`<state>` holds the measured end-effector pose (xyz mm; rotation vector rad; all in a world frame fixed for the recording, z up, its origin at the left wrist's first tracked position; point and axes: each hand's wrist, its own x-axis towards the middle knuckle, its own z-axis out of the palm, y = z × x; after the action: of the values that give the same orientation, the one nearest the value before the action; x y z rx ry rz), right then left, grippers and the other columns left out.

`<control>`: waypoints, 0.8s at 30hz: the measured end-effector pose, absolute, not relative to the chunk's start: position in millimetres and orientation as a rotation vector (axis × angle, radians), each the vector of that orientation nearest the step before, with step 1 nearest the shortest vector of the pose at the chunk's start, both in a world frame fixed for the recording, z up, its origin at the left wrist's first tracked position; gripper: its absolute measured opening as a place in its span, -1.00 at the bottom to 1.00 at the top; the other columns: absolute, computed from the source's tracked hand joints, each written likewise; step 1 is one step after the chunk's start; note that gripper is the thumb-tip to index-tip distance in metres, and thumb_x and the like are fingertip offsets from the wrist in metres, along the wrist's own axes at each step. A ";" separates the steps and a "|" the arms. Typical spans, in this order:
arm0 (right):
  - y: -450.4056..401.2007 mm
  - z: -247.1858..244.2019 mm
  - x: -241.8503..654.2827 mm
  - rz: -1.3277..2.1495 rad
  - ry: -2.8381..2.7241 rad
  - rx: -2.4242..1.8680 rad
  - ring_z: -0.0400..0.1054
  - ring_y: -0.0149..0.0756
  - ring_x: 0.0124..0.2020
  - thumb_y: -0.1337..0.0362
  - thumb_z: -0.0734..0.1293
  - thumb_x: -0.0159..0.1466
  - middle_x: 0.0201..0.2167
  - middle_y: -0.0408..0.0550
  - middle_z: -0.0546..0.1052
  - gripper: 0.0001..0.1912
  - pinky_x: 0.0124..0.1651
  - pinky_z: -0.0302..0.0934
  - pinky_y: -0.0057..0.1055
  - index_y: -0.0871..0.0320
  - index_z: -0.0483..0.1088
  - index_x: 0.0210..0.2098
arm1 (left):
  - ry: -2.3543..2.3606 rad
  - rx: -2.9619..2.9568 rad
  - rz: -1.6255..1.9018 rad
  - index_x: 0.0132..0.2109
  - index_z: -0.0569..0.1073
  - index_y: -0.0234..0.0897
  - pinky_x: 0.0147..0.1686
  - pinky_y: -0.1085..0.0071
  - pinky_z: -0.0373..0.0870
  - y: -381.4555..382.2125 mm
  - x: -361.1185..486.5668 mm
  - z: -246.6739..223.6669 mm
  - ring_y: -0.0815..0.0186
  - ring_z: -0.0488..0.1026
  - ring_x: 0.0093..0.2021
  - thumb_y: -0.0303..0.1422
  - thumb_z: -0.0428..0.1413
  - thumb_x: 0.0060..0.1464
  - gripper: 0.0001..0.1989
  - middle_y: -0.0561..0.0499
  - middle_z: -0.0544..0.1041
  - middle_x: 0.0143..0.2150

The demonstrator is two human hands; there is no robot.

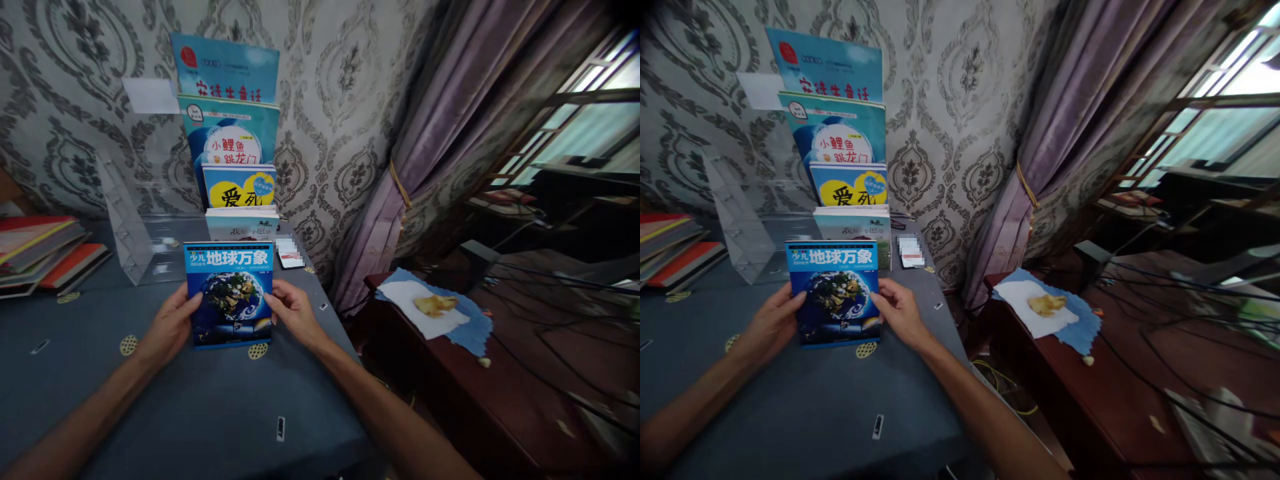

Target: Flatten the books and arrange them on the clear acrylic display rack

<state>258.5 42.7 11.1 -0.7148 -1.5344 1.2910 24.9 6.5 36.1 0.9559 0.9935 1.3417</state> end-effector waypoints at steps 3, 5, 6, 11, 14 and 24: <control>42.4 4.4 258.3 1.315 -1.550 -0.688 0.26 -0.46 -0.53 0.00 0.39 0.29 -0.41 -0.16 0.50 -0.63 -0.56 0.20 -0.52 0.10 0.45 -0.04 | 0.994 0.983 1.296 0.17 0.50 -0.19 0.13 0.12 0.51 0.8 27.0 25.6 -0.04 0.51 0.17 -0.11 0.39 -0.05 -0.36 -0.13 0.61 0.13; 40.6 2.6 258.8 1.297 -1.572 -0.694 0.29 -0.44 -0.52 0.03 0.38 0.30 -0.37 -0.13 0.53 -0.63 -0.56 0.21 -0.51 0.10 0.44 -0.01 | 0.995 1.038 1.261 0.18 0.49 -0.18 0.12 0.12 0.51 -1.2 25.0 23.7 -0.05 0.52 0.15 -0.11 0.39 -0.05 -0.34 -0.14 0.60 0.14; 38.9 2.8 259.4 1.250 -1.589 -0.707 0.31 -0.42 -0.50 0.04 0.37 0.31 -0.35 -0.11 0.54 -0.64 -0.55 0.24 -0.49 0.10 0.45 0.00 | 1.007 1.083 1.258 0.17 0.49 -0.18 0.12 0.12 0.51 -1.9 23.4 24.0 -0.05 0.53 0.15 -0.10 0.38 -0.05 -0.35 -0.14 0.60 0.14; 27.4 9.8 263.2 0.739 -1.741 -0.774 0.41 -0.32 -0.35 0.16 0.31 0.38 -0.28 -0.06 0.56 -0.79 -0.27 0.39 -0.35 0.10 0.48 -0.08 | 1.186 1.309 1.325 0.01 0.55 -0.21 0.14 0.16 0.47 -6.3 17.1 24.9 -0.04 0.54 0.10 -0.04 0.34 -0.01 -0.50 -0.13 0.63 0.05; 24.5 10.0 262.9 0.590 -1.815 -0.775 0.39 -0.34 -0.39 0.21 0.28 0.41 -0.33 -0.10 0.55 -0.85 -0.27 0.37 -0.41 0.09 0.45 -0.10 | 1.254 1.355 1.293 0.06 0.51 -0.22 0.24 0.12 0.38 -8.1 17.7 18.9 -0.04 0.49 0.16 0.01 0.29 0.02 -0.45 -0.15 0.60 0.09; 18.9 3.0 259.5 0.391 -1.870 -0.771 0.36 -0.33 -0.44 0.27 0.21 0.43 -0.41 -0.16 0.46 -0.87 -0.32 0.30 -0.43 0.05 0.37 -0.08 | 1.411 1.520 1.302 0.01 0.47 -0.14 0.06 0.18 0.48 -4.6 10.3 -2.2 -0.01 0.49 0.11 -0.14 0.28 0.02 -0.58 -0.05 0.59 -0.18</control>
<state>259.5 18.9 3.0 -0.7711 -1.8701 0.3914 10.3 -4.6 -2.2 1.5197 1.4110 1.3015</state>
